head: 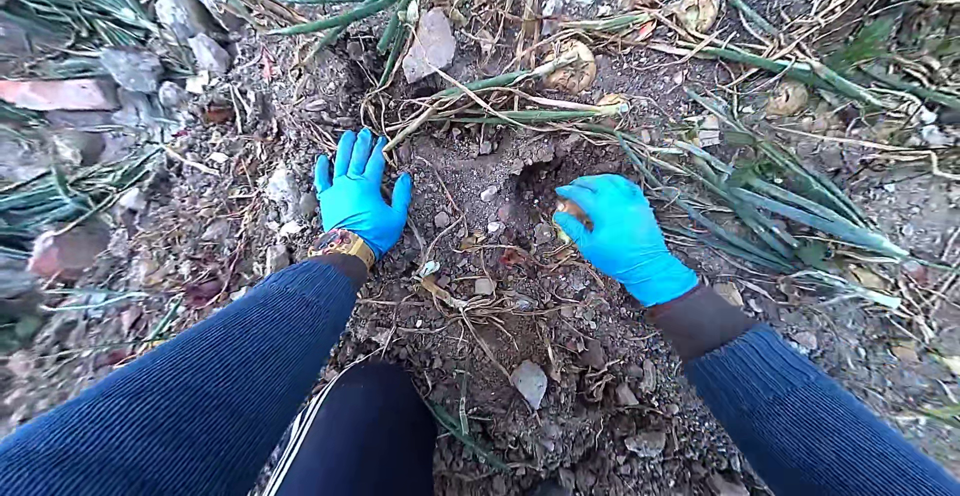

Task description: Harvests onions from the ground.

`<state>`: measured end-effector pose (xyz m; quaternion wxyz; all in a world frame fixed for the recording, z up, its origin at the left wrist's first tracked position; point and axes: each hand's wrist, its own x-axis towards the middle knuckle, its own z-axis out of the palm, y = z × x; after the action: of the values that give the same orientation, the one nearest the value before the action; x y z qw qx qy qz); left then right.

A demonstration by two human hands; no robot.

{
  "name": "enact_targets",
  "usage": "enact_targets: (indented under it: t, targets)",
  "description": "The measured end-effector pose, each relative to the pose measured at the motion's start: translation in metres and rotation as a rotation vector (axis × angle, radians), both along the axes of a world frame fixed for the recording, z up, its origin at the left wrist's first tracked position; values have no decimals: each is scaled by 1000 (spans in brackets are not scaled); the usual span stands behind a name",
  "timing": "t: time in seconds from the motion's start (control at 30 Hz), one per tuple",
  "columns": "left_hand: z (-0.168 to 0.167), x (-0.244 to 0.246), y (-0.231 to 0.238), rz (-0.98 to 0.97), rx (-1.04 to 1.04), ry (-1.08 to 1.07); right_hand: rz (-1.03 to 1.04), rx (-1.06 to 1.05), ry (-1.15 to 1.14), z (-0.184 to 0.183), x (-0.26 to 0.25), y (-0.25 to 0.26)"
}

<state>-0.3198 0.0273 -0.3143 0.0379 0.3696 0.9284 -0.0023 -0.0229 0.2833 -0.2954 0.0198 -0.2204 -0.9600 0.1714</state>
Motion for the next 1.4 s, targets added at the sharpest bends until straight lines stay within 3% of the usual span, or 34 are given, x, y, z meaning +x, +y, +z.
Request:
enact_targets:
  t: [0.1,0.27,0.47,0.6,0.87,1.13,1.4]
  targets:
    - [0,1,1,-1,4,2,41,78,-116,-35,-3,-19]
    - [2,1,2,11,-3,-7,-17,117,-169,-23,-18,-19]
    - [4,2,6,20,2,-13,-243,90,-64,-45,-21,-45]
    - [2,2,1,17,8,-8,-322,88,-95,-39,-34,-47]
    - [2,3,-3,6,16,-9,-273,78,-301,-12,-43,-41]
    - [3,-2,2,10,11,-40,-231,125,-126,-43,-25,-50]
    - [1,-3,1,2,32,-23,-305,86,-320,-20,-52,-38]
